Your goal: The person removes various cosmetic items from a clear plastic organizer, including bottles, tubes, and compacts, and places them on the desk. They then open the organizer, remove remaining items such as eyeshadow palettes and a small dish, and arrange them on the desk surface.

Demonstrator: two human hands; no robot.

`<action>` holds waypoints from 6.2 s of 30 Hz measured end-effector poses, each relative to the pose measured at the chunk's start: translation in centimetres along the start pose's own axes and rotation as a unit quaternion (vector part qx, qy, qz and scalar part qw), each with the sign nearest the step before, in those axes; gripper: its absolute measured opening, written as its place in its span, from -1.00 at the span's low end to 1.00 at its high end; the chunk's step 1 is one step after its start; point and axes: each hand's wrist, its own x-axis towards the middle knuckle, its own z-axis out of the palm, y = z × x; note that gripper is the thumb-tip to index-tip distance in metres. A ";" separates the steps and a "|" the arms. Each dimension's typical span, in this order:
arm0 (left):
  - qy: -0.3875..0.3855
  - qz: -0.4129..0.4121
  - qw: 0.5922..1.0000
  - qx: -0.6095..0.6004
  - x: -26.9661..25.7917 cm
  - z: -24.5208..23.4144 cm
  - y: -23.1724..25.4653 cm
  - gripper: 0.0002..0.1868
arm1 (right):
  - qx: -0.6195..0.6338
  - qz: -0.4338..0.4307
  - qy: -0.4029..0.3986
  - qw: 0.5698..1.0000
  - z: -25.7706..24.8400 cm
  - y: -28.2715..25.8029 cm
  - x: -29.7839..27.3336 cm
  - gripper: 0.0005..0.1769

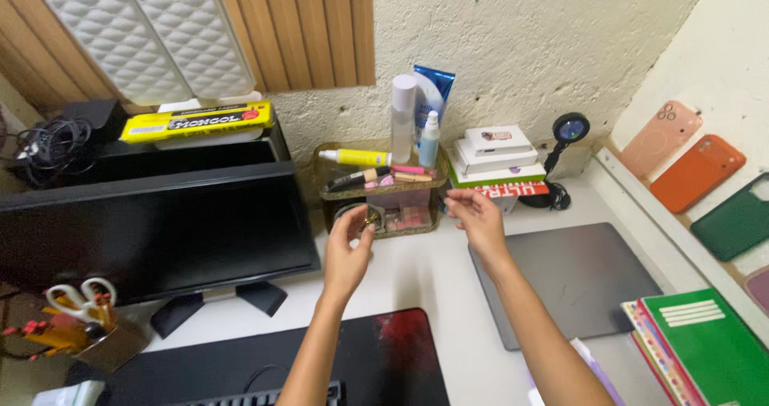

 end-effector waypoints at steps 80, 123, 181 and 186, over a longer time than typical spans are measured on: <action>0.038 -0.098 0.989 0.101 -4.6 -7.0 -2.6 -0.52 | -0.055 -0.059 -0.226 0.971 16.8 7.5 -5.6 -0.49; 0.227 0.064 0.937 0.257 -6.1 -9.3 -4.8 -0.38 | -0.089 0.041 -0.328 0.940 18.4 16.9 -5.4 -0.51; 0.081 0.090 0.991 0.054 5.5 4.1 0.3 -0.73 | -0.201 -0.265 -0.136 0.933 8.4 -1.6 4.7 -0.60; 0.100 0.064 0.992 0.042 3.0 1.2 0.2 -0.79 | -0.188 -0.194 -0.175 0.947 10.6 -1.3 1.4 -0.59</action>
